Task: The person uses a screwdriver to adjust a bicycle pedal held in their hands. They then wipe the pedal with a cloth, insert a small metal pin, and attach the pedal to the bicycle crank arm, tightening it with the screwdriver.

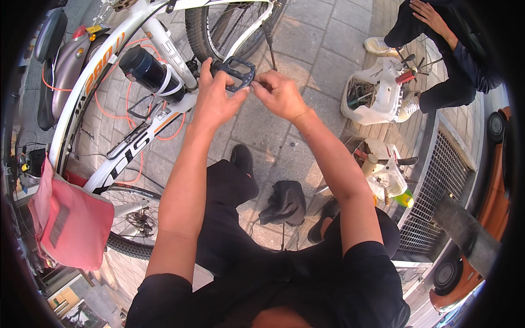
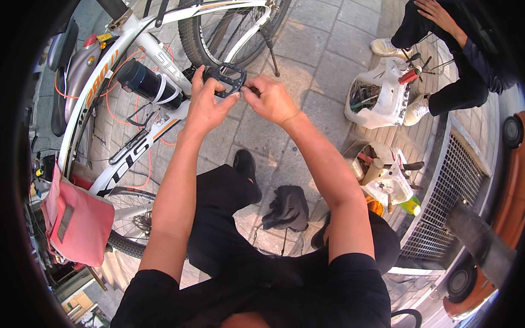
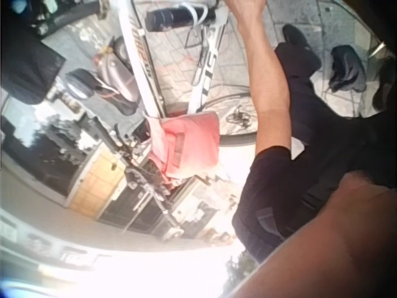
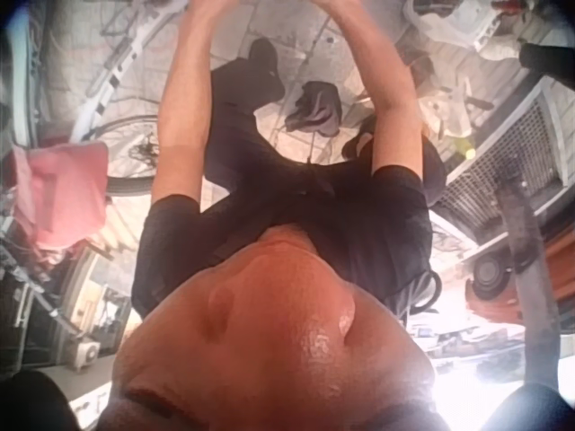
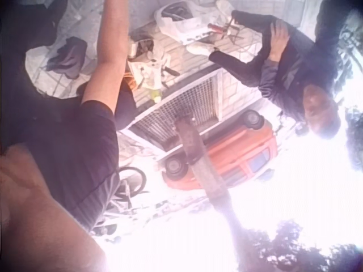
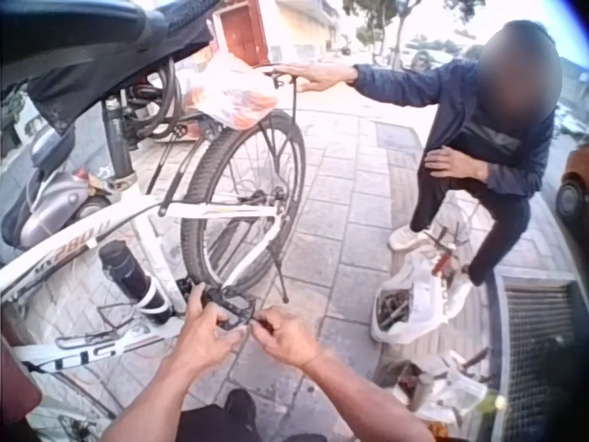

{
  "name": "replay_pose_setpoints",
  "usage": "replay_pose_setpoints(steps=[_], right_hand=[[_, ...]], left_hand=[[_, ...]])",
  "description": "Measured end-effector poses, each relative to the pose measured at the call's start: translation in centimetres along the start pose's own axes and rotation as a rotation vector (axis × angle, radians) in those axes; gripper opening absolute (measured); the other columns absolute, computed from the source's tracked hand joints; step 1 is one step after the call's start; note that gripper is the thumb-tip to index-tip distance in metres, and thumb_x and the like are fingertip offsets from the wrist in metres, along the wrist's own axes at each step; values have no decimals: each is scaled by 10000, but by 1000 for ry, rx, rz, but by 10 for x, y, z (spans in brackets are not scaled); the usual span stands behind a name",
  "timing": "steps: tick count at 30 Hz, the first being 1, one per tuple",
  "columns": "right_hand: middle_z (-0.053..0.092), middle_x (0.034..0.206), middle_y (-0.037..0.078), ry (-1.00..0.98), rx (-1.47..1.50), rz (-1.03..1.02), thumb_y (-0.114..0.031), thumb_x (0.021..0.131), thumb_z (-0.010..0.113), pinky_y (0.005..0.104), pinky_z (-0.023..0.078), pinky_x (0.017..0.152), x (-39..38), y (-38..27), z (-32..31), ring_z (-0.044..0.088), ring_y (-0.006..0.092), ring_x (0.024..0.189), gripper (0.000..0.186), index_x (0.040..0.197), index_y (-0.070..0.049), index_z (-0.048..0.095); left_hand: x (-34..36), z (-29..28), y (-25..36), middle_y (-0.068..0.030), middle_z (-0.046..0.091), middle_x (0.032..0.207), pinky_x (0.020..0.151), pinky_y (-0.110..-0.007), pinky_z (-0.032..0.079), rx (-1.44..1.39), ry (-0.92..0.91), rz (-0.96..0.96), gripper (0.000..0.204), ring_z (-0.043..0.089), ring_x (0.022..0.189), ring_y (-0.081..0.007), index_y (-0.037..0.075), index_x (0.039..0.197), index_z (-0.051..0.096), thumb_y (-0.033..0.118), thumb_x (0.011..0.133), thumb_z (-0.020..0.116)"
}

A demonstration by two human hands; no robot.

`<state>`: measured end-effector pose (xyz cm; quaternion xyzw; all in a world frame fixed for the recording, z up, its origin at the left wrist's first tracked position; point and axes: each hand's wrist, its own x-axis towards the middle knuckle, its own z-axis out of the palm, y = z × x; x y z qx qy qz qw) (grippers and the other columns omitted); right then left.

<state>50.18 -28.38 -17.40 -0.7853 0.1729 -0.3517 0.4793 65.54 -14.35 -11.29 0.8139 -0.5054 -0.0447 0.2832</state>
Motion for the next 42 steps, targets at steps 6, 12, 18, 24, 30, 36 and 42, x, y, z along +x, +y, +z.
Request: replay_pose_setpoints(steps=[6, 12, 18, 24, 30, 36, 42], right_hand=[[707, 851, 38, -121, 747, 757, -156, 990, 771, 315, 525, 593, 5, 1, 3, 646, 129, 677, 200, 1052, 33, 753], [736, 877, 73, -45, 946, 834, -153, 988, 756, 294, 533, 592, -6, 12, 11, 673, 126, 689, 188, 1006, 34, 749], [751, 944, 131, 179, 193, 249, -139, 964, 753, 398, 592, 704, -21, -1, 22, 733, 261, 774, 180, 1085, -7, 764], [726, 973, 154, 202, -46, 12, -164, 954, 760, 456, 615, 762, -18, -3, 16, 738, 386, 836, 177, 1072, -33, 763], [716, 950, 135, 223, -172, -126, -145, 948, 767, 452, 622, 738, -17, 4, 14, 741, 372, 826, 151, 1055, -39, 750], [720, 947, 136, 123, -300, -355, -122, 917, 796, 431, 617, 714, -3, 13, -1, 743, 349, 817, 191, 1074, -26, 745], [723, 877, 93, 75, 24, -88, -144, 934, 772, 382, 594, 677, 0, 14, 1, 729, 271, 763, 178, 1026, 7, 747]], left_hand=[[1, 1, 2, -399, 260, 1684, 1050, -452, 504, 71, -3, -6, 450, 488, 1466, -473, 21, 1030, 648, 327, 847, 924], [4, 1, 3, -448, 253, 1658, 1159, -496, 443, -15, -60, -59, 472, 387, 1533, -550, -9, 1044, 658, 346, 856, 905], [5, 3, 0, -423, 255, 1670, 1027, -436, 518, 15, -27, 0, 480, 499, 1453, -482, -11, 1052, 666, 333, 840, 926], [5, 4, -2, -403, 279, 1668, 869, -398, 549, -13, -15, 4, 490, 656, 1094, -362, -7, 1060, 668, 325, 825, 944], [8, 6, 0, -400, 283, 1665, 818, -369, 546, 22, -13, 12, 483, 649, 972, -299, 1, 1055, 669, 319, 819, 946], [6, 8, -6, -381, 281, 1673, 818, -375, 548, 49, -2, 33, 487, 651, 975, -300, 10, 1054, 668, 333, 821, 948], [7, 4, 0, -371, 280, 1677, 810, -371, 547, 14, -41, -15, 491, 657, 1009, -303, 11, 1048, 662, 341, 824, 948]])
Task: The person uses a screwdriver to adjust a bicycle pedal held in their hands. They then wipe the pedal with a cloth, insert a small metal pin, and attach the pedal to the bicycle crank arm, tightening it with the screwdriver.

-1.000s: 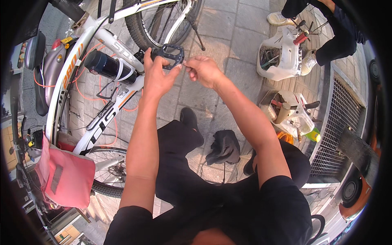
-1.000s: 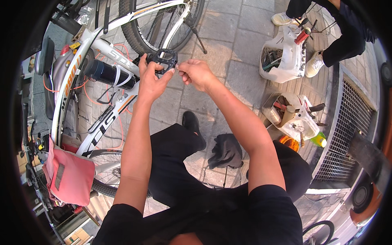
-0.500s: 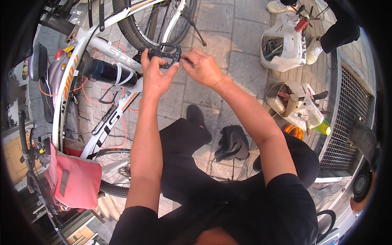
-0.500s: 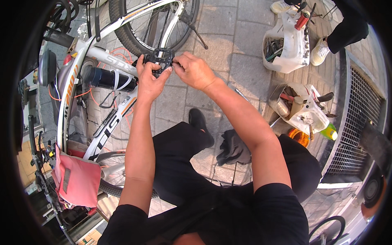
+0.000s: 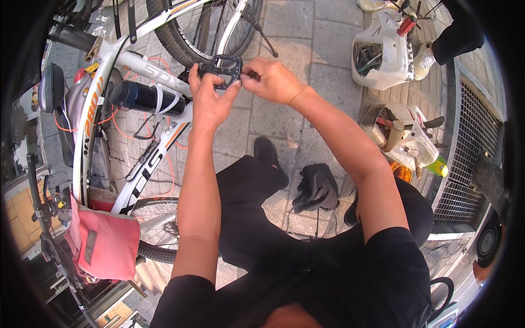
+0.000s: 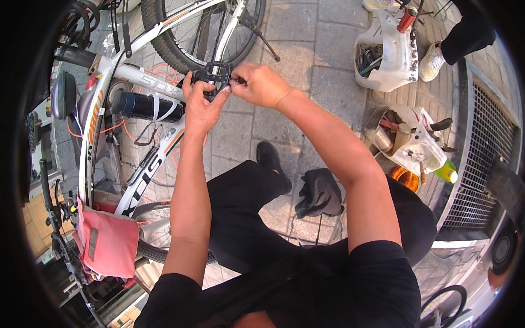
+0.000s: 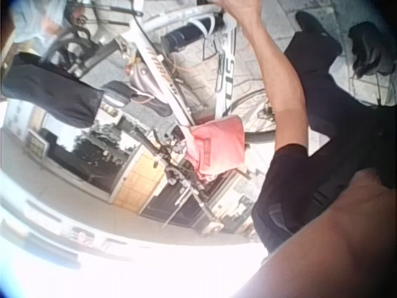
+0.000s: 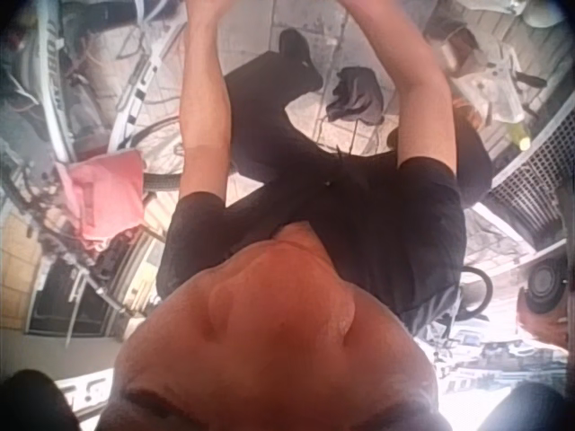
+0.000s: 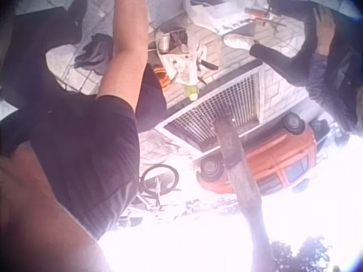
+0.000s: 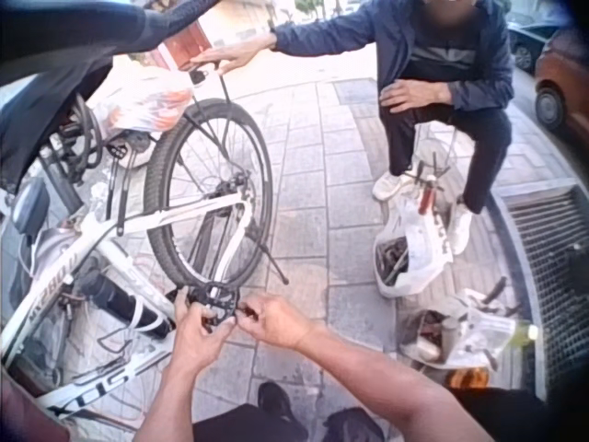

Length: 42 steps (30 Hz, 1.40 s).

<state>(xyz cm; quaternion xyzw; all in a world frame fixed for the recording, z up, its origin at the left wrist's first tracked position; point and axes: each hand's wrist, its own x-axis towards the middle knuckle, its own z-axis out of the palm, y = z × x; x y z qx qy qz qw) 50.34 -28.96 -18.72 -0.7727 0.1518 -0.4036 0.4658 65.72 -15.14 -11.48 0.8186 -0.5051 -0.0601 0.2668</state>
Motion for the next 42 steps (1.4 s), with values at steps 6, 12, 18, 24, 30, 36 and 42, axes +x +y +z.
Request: replay_pose_setpoints(steps=[6, 12, 18, 24, 30, 36, 42], right_hand=[[671, 787, 35, -118, 689, 864, -167, 985, 720, 305, 498, 553, 8, -17, 4, 619, 140, 641, 162, 949, -10, 732], [606, 754, 21, -92, 1252, 1085, -263, 1043, 664, 281, 383, 493, -9, 3, -1, 505, 113, 568, 225, 945, -63, 639], [656, 789, 35, 248, 769, 1330, -240, 1006, 668, 312, 472, 543, -130, 78, -41, 581, 136, 595, 205, 943, -47, 698], [784, 966, 152, -71, -8, 1486, -317, 927, 725, 384, 612, 740, -273, 118, -63, 761, 248, 798, 343, 1047, 0, 777], [772, 1151, 271, -283, -465, 1240, -324, 882, 700, 487, 563, 1019, -359, 109, -52, 730, 440, 1145, 381, 1106, -33, 802], [777, 1126, 275, -110, -581, 1444, -323, 920, 643, 513, 572, 996, -379, 118, -60, 736, 463, 1109, 395, 1122, -14, 781], [740, 1168, 340, 128, -689, 1485, -347, 955, 626, 538, 554, 1025, -392, 102, -73, 714, 482, 1150, 428, 1152, 16, 739]], left_hand=[[0, 1, -5, -371, 287, 1672, 792, -352, 540, 26, 36, 46, 478, 653, 962, -276, 14, 1043, 661, 329, 825, 948], [-2, -3, -4, -383, 284, 1665, 813, -360, 551, 26, 23, -3, 491, 670, 995, -294, 11, 1044, 680, 360, 822, 944], [4, 1, 2, -365, 289, 1671, 933, -384, 536, 40, -11, -14, 593, 589, 982, -282, -1, 1098, 720, 481, 824, 930], [4, 0, -18, -404, 277, 1663, 1156, -436, 455, 135, -20, 63, 637, 427, 1527, -432, 13, 1148, 754, 568, 867, 890], [4, -4, -14, -406, 264, 1671, 1115, -417, 481, 105, -64, -23, 645, 471, 1481, -406, 26, 1162, 764, 577, 853, 897], [9, -1, -28, -430, 349, 1615, 1136, -395, 467, 237, -29, 120, 666, 335, 1600, -390, 7, 1157, 771, 595, 865, 879], [11, 0, -21, -340, 398, 1605, 956, -346, 565, 94, -70, -27, 692, 704, 1047, -237, -25, 1171, 770, 582, 862, 893]])
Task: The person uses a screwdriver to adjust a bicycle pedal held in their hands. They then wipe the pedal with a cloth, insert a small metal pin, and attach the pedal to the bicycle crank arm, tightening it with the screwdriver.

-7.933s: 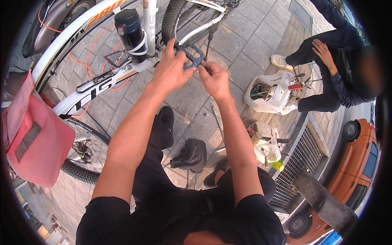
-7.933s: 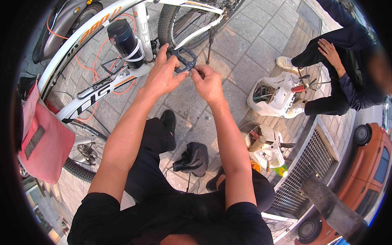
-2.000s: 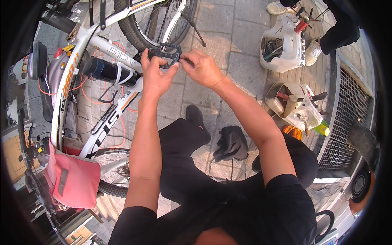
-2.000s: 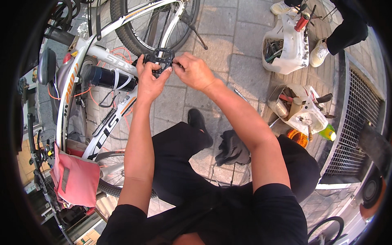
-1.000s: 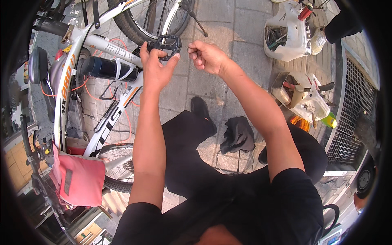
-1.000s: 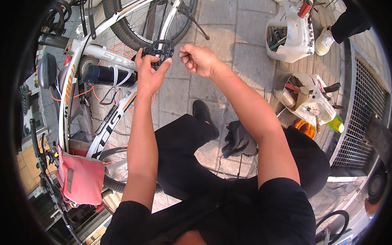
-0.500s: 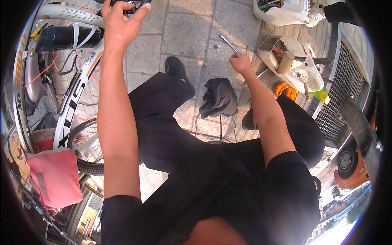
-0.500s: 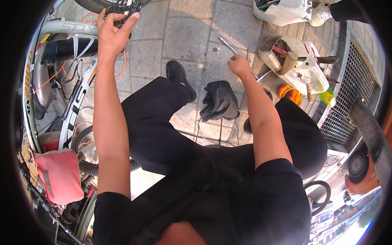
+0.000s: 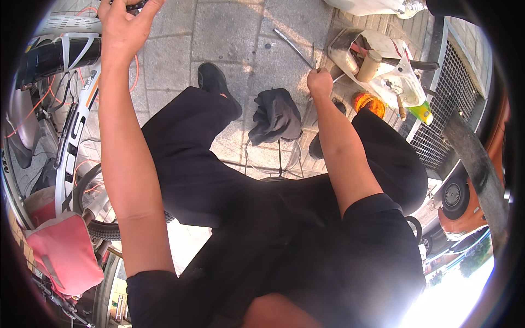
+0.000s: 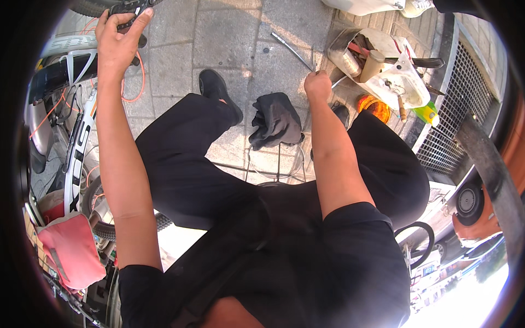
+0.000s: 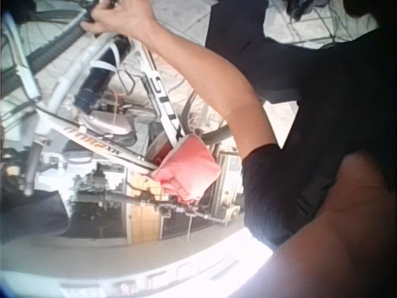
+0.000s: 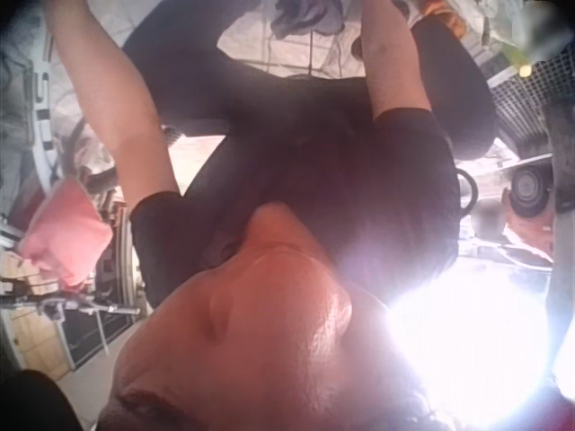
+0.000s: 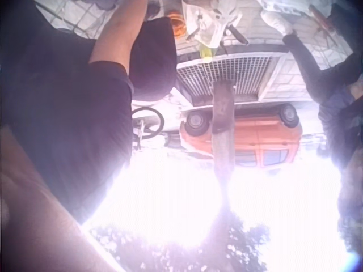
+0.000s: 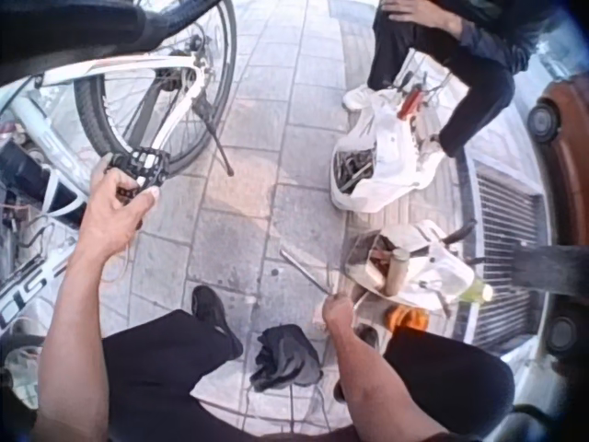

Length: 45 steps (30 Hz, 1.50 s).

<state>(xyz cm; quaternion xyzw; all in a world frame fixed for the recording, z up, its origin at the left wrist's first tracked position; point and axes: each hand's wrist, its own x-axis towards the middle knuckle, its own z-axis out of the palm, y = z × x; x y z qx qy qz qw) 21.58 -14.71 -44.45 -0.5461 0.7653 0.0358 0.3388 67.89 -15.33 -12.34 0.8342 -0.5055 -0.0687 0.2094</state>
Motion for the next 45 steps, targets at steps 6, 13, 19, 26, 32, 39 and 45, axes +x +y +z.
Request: replay_pose_setpoints(steps=[6, 13, 19, 26, 32, 39, 45], right_hand=[[712, 1252, 321, 61, 1, -58, -377, 966, 649, 536, 545, 1044, 0, -2, -12, 674, 469, 1221, 485, 1228, 28, 706], [734, 1278, 286, -70, -101, 117, -453, 988, 639, 501, 556, 1057, 30, -15, -7, 699, 436, 1242, 532, 1266, -9, 729], [731, 1316, 271, -118, -110, 93, -456, 999, 629, 485, 562, 1062, 29, -18, -13, 713, 412, 1243, 541, 1267, 4, 726], [737, 1205, 282, -87, -203, -234, -319, 994, 617, 537, 586, 963, 17, -17, -6, 736, 436, 1125, 384, 1199, 3, 650], [722, 1155, 206, 31, -174, -487, -231, 966, 657, 540, 605, 846, -28, -37, -38, 741, 425, 1007, 241, 1099, -39, 600], [747, 1031, 253, 44, -36, -520, -257, 956, 658, 559, 590, 855, -67, -11, -98, 732, 473, 965, 237, 1032, -33, 633], [749, 959, 281, 320, 132, -215, -254, 999, 670, 574, 580, 836, -113, 80, -177, 735, 494, 918, 228, 1036, -29, 676]], left_hand=[[0, -3, -2, -322, 448, 1573, 956, -342, 565, 48, -6, 3, 696, 703, 1038, -229, -44, 1156, 771, 573, 859, 899], [1, -2, -2, -376, 353, 1647, 1100, -374, 496, 32, -24, -21, 688, 604, 1369, -324, -24, 1175, 770, 583, 872, 882], [0, -2, 1, -376, 338, 1661, 1205, -406, 396, 139, 31, 89, 670, 401, 1561, -371, -16, 1170, 766, 579, 883, 873], [-1, -1, 4, -350, 330, 1664, 1026, -355, 530, 84, 28, 18, 686, 686, 1097, -292, -10, 1171, 756, 580, 851, 901], [4, 5, 3, -381, 329, 1648, 1000, -353, 525, -26, 48, 52, 585, 644, 1170, -309, -8, 1133, 757, 499, 882, 905], [15, 16, -14, -406, 340, 1644, 1170, -391, 408, 119, 76, 122, 593, 440, 1508, -421, 8, 1128, 759, 525, 871, 897], [30, 24, -30, -414, 410, 1583, 1275, -459, 291, 161, 55, 141, 611, 308, 1593, -437, 13, 1111, 755, 576, 899, 858]])
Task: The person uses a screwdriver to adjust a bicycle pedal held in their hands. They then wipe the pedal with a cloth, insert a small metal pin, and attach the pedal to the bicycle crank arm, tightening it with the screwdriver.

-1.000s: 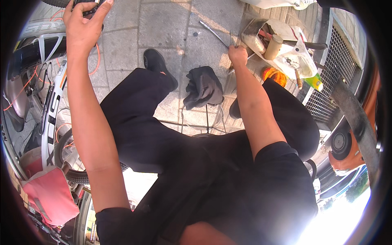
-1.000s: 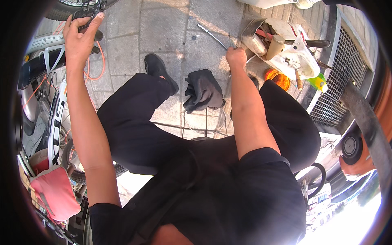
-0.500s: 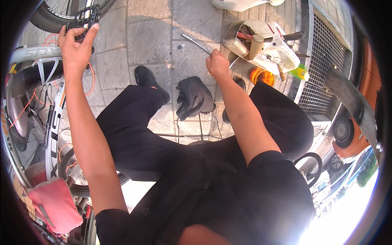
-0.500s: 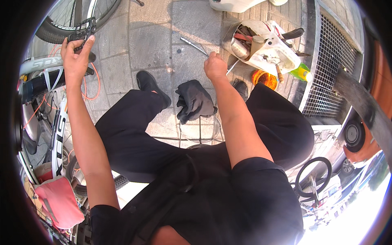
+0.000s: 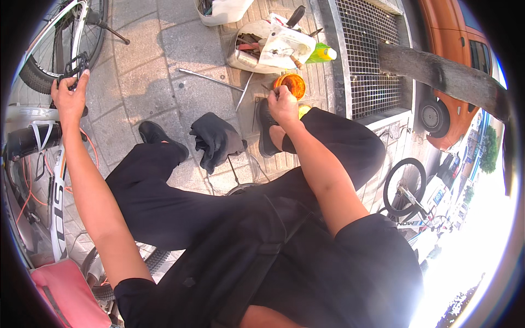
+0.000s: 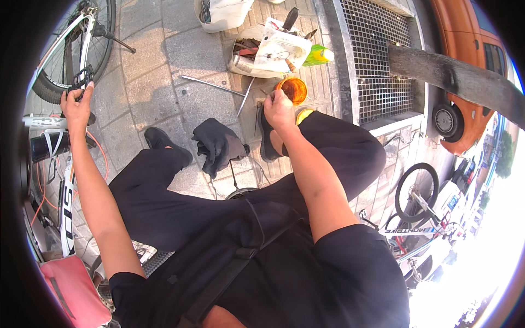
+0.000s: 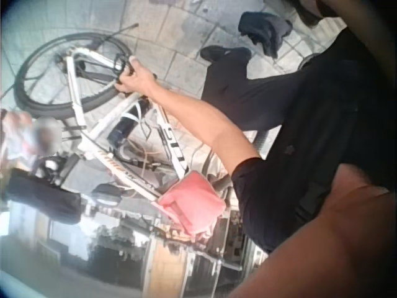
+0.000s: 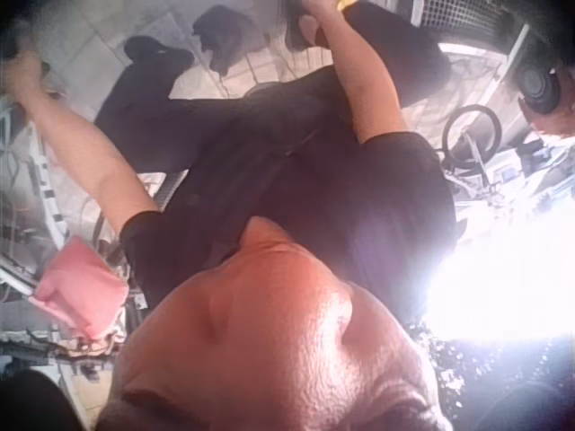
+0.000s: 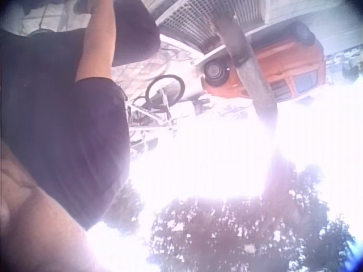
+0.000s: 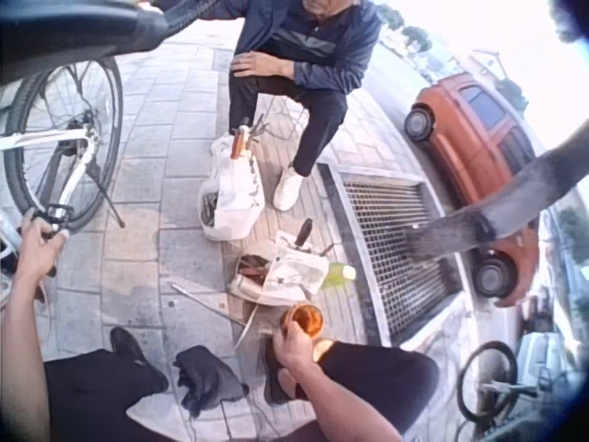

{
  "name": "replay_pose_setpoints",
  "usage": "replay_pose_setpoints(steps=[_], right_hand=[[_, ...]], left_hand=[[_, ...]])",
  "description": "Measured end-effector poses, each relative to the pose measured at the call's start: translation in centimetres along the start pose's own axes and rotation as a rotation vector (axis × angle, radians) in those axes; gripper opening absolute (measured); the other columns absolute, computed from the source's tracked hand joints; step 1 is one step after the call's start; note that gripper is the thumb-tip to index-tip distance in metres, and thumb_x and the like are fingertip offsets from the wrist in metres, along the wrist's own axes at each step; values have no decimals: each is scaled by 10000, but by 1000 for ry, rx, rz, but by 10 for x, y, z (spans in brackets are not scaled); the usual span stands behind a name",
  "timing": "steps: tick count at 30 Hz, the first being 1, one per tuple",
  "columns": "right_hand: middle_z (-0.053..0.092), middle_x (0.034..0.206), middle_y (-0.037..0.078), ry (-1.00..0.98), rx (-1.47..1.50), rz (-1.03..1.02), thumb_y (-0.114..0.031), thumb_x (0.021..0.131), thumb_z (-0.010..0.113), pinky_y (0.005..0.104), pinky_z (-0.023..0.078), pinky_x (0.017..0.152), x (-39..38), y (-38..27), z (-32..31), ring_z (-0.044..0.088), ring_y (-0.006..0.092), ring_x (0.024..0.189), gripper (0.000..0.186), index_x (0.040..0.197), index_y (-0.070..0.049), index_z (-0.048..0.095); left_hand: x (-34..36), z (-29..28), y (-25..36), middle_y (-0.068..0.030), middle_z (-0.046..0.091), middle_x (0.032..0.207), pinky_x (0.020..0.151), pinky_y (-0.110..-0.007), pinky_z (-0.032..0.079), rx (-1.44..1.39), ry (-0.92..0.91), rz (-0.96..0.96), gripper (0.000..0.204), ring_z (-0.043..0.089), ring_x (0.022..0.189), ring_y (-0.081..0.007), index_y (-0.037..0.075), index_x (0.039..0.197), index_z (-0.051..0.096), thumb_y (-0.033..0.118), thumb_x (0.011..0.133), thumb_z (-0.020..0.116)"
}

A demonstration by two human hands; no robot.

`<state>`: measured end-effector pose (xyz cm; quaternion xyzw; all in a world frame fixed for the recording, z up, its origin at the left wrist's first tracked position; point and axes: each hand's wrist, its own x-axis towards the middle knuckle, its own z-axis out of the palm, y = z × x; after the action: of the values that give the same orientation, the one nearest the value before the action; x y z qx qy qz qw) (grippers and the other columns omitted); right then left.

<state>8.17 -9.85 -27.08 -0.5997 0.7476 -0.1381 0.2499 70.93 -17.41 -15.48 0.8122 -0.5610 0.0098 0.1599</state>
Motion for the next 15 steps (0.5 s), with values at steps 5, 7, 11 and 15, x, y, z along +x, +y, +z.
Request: replay_pose_setpoints(steps=[5, 7, 11, 15], right_hand=[[756, 961, 310, 53, -222, 113, -266, 1023, 618, 590, 583, 863, 7, 75, -30, 746, 501, 919, 267, 1093, -13, 665], [751, 990, 326, 4, -270, 196, -314, 1026, 623, 583, 586, 897, 24, 98, -20, 750, 498, 959, 331, 1109, 5, 659], [767, 1038, 315, -106, -331, 217, -426, 1030, 647, 567, 596, 901, 14, 101, -13, 764, 481, 976, 495, 1244, 20, 619], [762, 1059, 312, -136, -228, 114, -411, 1031, 631, 567, 580, 887, -17, 68, 10, 743, 495, 1009, 405, 1214, -50, 656]], left_hand=[[5, 11, -10, -381, 399, 1612, 1271, -456, 293, -26, -7, -53, 671, 283, 1606, -410, -6, 1147, 754, 605, 889, 854], [6, 11, -6, -402, 428, 1590, 1277, -455, 298, -45, -18, -33, 656, 312, 1597, -431, 17, 1125, 772, 611, 863, 863], [6, 3, 3, -417, 423, 1587, 1285, -447, 290, -87, 14, -48, 678, 314, 1594, -444, 15, 1134, 787, 621, 841, 872], [11, -6, 0, -332, 504, 1517, 1210, -419, 379, -88, -83, -81, 680, 443, 1481, -392, -3, 1121, 788, 602, 829, 889]])
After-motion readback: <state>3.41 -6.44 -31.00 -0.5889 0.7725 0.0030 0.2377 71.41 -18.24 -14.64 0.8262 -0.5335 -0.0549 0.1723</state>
